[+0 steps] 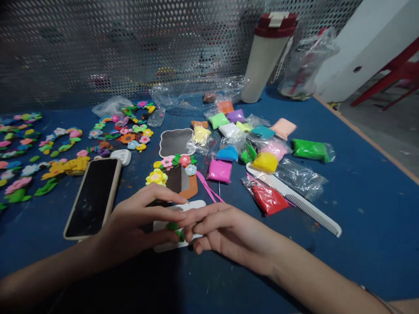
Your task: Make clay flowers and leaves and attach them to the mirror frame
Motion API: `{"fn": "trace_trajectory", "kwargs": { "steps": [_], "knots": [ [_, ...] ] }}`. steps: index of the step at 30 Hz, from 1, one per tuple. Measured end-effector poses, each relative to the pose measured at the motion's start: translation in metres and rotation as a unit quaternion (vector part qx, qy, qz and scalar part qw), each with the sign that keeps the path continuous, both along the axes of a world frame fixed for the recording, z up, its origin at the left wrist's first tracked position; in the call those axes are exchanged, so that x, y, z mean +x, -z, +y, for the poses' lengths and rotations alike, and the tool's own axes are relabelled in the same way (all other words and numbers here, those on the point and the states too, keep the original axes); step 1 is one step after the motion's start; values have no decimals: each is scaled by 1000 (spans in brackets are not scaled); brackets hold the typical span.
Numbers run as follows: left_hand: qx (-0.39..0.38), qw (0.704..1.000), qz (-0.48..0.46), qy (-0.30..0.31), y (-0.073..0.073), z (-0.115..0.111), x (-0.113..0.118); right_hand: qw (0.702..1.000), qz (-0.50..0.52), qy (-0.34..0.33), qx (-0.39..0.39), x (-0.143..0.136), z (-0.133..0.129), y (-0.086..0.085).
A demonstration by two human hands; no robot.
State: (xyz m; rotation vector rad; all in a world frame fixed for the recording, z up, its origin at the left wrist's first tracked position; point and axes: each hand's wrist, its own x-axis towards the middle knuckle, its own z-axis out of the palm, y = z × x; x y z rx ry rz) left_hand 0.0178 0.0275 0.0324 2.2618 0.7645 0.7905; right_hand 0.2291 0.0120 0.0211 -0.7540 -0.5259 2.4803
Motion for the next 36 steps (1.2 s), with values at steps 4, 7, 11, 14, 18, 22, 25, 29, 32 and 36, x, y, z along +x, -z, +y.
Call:
{"fn": "trace_trajectory", "kwargs": {
  "steps": [4,7,11,14,18,22,25,29,32,36],
  "knots": [
    [25,999,-3,-31,1,-2,3,1000,14,1,7,-1,0,1],
    [41,998,-3,-48,-1,-3,3,1000,20,4,23,-3,1,1],
    [-3,998,-23,-55,-3,-3,2,997,-10,12,76,-4,-1,0],
    [-41,997,-28,-51,-4,-1,2,986,-74,38,141,-4,-3,-2],
    [-48,997,-27,-53,-2,-1,3,949,-162,42,266,-5,-3,-3],
    [-21,998,-31,-53,0,-3,3,891,-225,34,393,-6,-5,-7],
    [-10,998,-24,-56,0,-5,2,844,-262,44,467,-7,-7,-9],
    [0,998,-24,-60,1,-5,2,813,-280,39,510,-8,-8,-10],
    [-8,998,-17,-61,1,-5,2,817,-275,38,506,-8,-7,-10],
    [-34,997,-16,-65,-2,-5,1,914,-205,28,349,-6,-4,-6]
  ]
}}
